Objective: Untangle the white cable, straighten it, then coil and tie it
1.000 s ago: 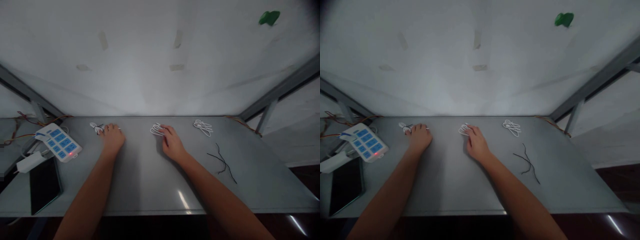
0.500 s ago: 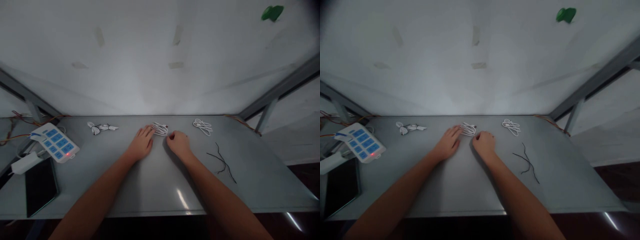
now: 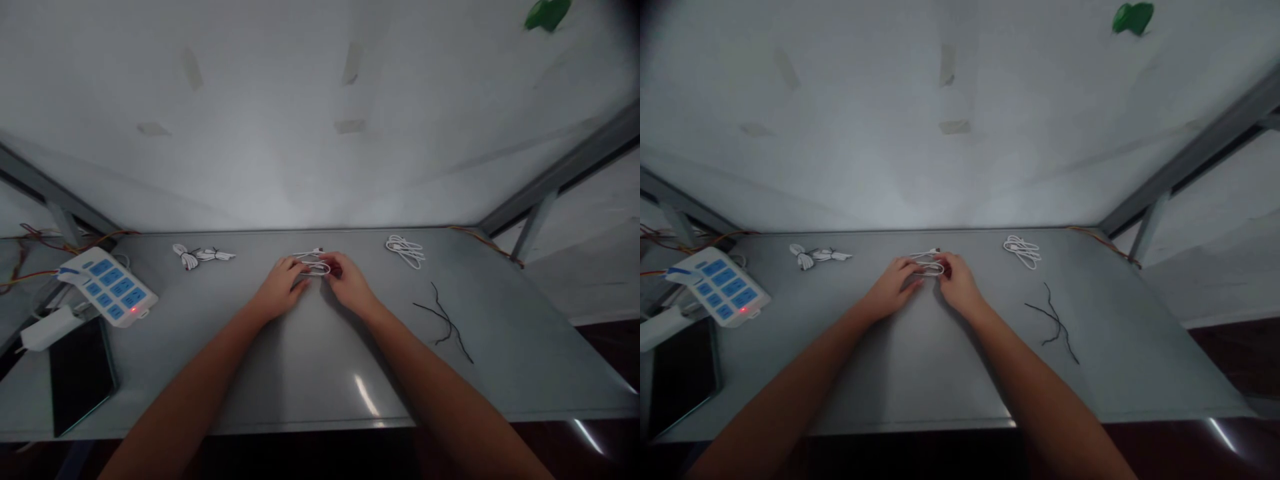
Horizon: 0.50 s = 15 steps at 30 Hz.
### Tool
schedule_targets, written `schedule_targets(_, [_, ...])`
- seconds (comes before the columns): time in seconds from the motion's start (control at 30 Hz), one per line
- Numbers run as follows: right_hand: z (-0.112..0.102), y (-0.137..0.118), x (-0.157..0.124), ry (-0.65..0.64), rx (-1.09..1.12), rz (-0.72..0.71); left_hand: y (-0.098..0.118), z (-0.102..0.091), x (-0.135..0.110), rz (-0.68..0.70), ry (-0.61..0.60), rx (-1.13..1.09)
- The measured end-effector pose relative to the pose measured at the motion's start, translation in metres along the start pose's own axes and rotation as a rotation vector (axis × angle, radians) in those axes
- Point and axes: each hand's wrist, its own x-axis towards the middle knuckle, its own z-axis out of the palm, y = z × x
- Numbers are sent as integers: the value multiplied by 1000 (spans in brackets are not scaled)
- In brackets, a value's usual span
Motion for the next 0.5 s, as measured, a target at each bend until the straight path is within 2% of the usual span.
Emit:
schedule_targets(0.1, [0, 2, 6, -16, 134, 66, 1, -1, 0, -67, 10, -164])
schedule_targets(0.2, [0, 7, 12, 26, 200, 137, -2, -3, -1, -268, 79, -365])
schedule_targets(0.27, [-1, 10, 15, 76, 187, 166, -8, -4, -1, -405, 184, -418])
schedule_targets(0.33, [-2, 12, 15, 131, 104, 172, -15, -6, 0, -464, 298, -349])
schedule_targets(0.4, [-4, 12, 12, 169, -85, 151, -23, -5, 3, -455, 360, -205])
schedule_targets(0.5, [-7, 7, 7, 149, -391, 106, -29, -1, 8, -406, 302, -15])
